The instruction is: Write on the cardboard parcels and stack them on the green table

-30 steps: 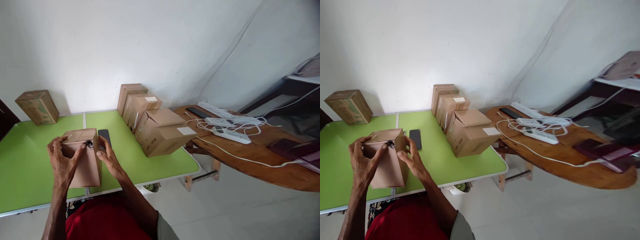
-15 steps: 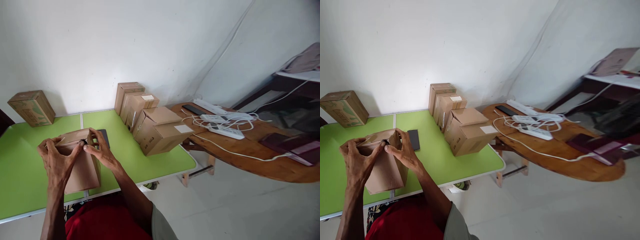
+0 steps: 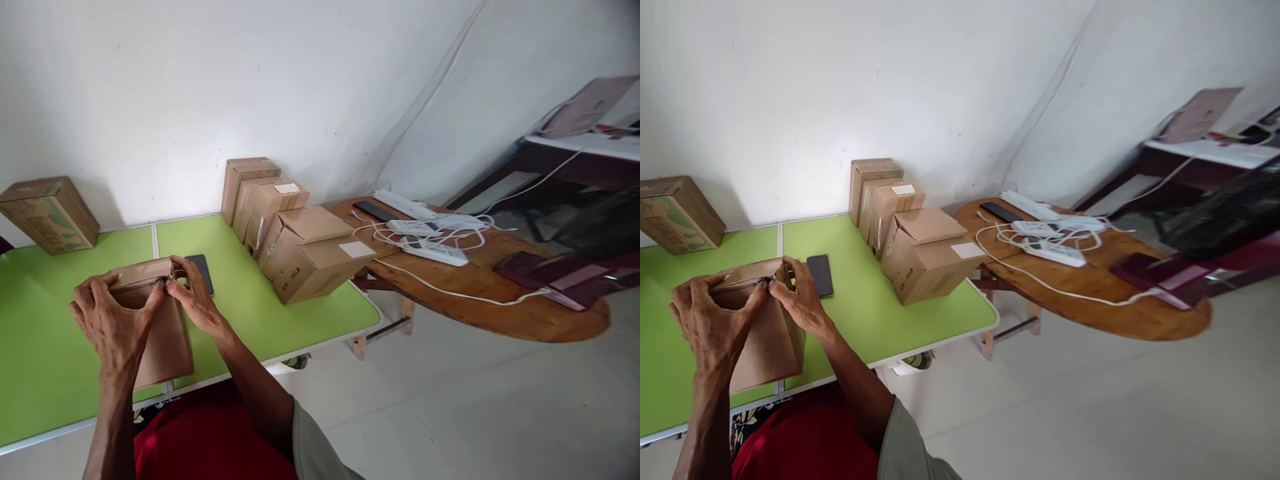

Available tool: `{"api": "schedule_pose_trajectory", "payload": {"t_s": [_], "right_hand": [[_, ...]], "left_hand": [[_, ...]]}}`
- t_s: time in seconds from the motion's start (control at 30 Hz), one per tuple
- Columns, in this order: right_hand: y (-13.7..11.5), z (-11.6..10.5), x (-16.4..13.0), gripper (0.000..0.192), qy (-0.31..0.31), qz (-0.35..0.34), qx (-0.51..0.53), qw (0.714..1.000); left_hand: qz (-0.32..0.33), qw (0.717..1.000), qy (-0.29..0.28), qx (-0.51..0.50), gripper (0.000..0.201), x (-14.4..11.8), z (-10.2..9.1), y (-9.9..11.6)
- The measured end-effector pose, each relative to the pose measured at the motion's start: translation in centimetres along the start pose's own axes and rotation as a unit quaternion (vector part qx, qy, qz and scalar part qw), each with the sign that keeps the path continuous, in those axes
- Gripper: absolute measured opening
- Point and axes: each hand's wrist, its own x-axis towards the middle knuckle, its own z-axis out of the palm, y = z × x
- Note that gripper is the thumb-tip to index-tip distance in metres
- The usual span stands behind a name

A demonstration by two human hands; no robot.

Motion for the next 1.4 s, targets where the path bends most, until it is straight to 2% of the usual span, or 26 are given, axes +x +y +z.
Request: {"api": "schedule_pose_trajectory", "payload": {"t_s": [0.17, 0.33, 0.47, 0.6, 0.67, 0.73, 0.8, 0.87, 0.93, 1.0, 1.07, 1.2, 1.3, 1.4], "right_hand": [[0.4, 0.5, 0.5, 0.072, -0.027, 0.009, 0.052, 0.998], [0.4, 2.8, 0.7, 0.087, -0.053, 0.022, 0.116, 0.992], [0.0, 5.4, 1.1, 0.083, -0.056, 0.028, 0.133, 0.989], [0.0, 7.6, 1.8, 0.081, -0.033, 0.044, 0.124, 0.991], [0.4, 7.8, 2.1, 0.081, -0.024, 0.035, 0.114, 0.993], [1.1, 7.1, 2.4, 0.074, -0.043, 0.018, 0.102, 0.994], [2.2, 5.5, 3.0, 0.058, -0.084, -0.003, 0.031, 0.996], [3.3, 3.5, 3.9, 0.055, -0.113, -0.011, -0.144, 0.983], [4.5, 1.8, 5.0, 0.049, -0.116, 0.002, -0.322, 0.939], [5.7, 0.9, 6.1, 0.042, -0.122, 0.024, -0.419, 0.899], [6.6, 0.9, 7.1, 0.042, -0.141, 0.030, -0.466, 0.873], [7.9, 2.4, 8.4, 0.039, -0.186, 0.011, -0.523, 0.832], [8.1, 3.1, 9.2, 0.034, -0.213, -0.010, -0.530, 0.820], [8.0, 2.8, 9.6, 0.029, -0.221, -0.025, -0.518, 0.826]], "left_hand": [[0.004, 1.000, 0.005, -0.005, 0.058, -0.1, -1.2, -1.0], [-0.001, 1.000, 0.020, 0.018, 0.053, -0.3, -3.2, -2.4], [-0.029, 0.998, 0.057, 0.026, 0.060, -0.7, -4.2, -3.0], [-0.072, 0.995, 0.060, 0.031, 0.067, -0.7, -4.4, -3.0], [-0.072, 0.995, 0.065, 0.037, 0.067, -0.4, -4.2, -3.2], [-0.059, 0.995, 0.072, 0.041, 0.065, -0.1, -3.8, -3.4], [-0.049, 0.995, 0.071, 0.047, 0.063, 0.1, -3.5, -3.8], [-0.034, 0.996, 0.058, 0.051, 0.059, 0.1, -3.3, -4.0], [-0.006, 0.998, 0.047, 0.047, 0.058, -0.2, -3.1, -4.2], [0.023, 0.998, 0.043, 0.038, 0.059, -0.5, -3.0, -4.4], [0.043, 0.998, 0.045, 0.027, 0.061, -0.7, -3.0, -4.7], [0.067, 0.997, 0.029, 0.006, 0.058, -0.6, -3.1, -5.5], [0.071, 0.997, 0.018, 0.009, 0.054, -0.3, -3.1, -6.0], [0.072, 0.997, 0.019, 0.015, 0.052, -0.1, -2.9, -6.3]]}}
